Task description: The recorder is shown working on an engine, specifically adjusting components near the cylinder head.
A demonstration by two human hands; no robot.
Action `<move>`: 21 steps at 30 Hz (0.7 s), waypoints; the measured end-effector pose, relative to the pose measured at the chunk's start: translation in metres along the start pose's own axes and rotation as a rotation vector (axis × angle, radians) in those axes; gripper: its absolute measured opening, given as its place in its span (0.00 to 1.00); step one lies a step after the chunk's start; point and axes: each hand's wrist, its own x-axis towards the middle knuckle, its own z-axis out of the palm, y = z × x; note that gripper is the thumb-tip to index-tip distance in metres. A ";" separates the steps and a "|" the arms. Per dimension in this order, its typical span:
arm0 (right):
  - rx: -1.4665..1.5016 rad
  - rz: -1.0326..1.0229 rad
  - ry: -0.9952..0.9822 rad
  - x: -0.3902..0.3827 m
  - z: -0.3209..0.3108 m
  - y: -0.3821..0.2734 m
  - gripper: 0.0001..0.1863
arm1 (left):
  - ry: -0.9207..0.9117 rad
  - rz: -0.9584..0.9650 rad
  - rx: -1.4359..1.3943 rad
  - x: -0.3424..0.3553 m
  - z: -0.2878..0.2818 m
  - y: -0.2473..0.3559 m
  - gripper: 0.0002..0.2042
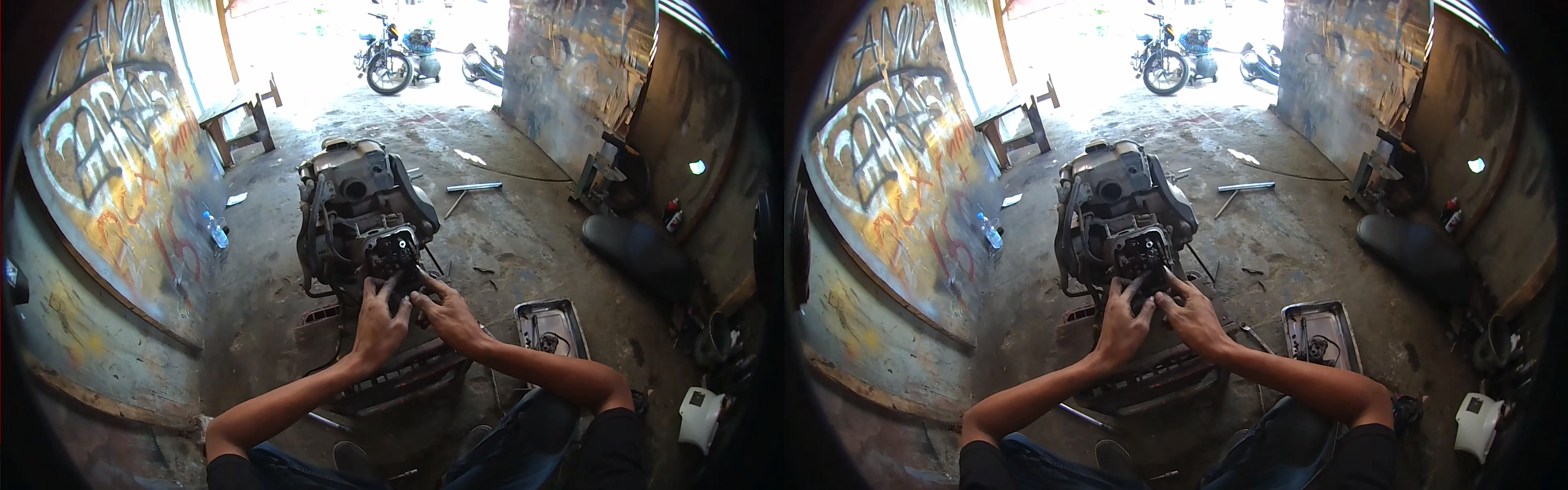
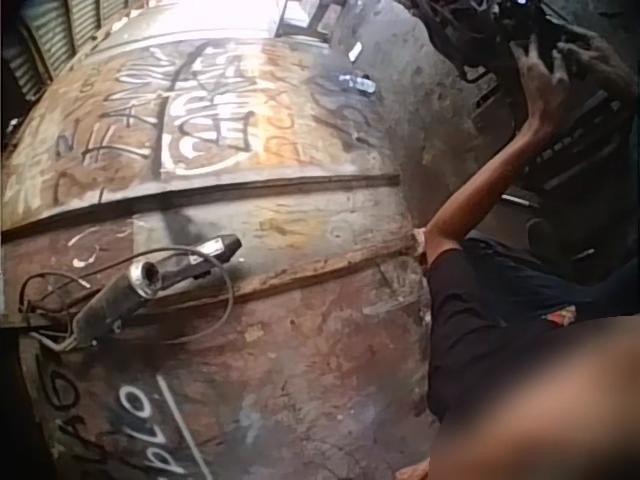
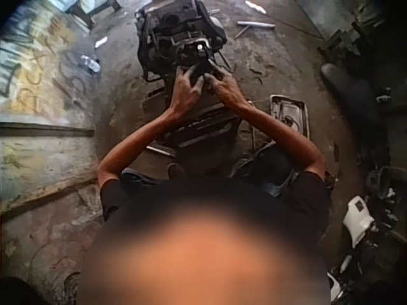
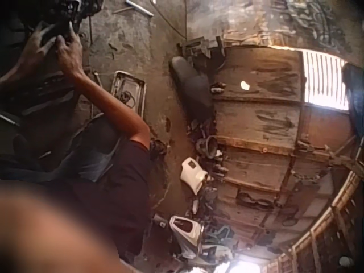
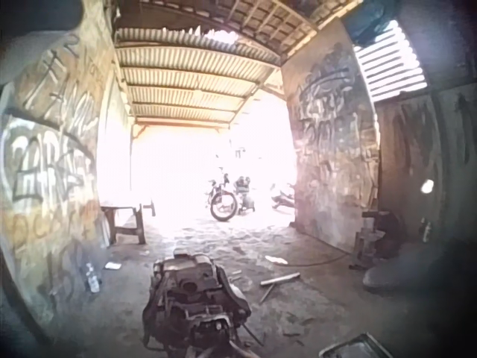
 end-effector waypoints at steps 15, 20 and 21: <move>0.093 -0.046 0.078 0.014 0.010 0.034 0.32 | -0.015 -0.027 -0.010 -0.001 -0.001 0.008 0.21; 0.135 0.003 0.045 0.012 0.008 0.025 0.27 | -0.013 -0.033 -0.041 -0.007 0.006 0.002 0.21; 0.086 -0.039 0.067 0.012 0.010 0.026 0.27 | 0.005 -0.005 -0.054 -0.007 0.007 0.000 0.21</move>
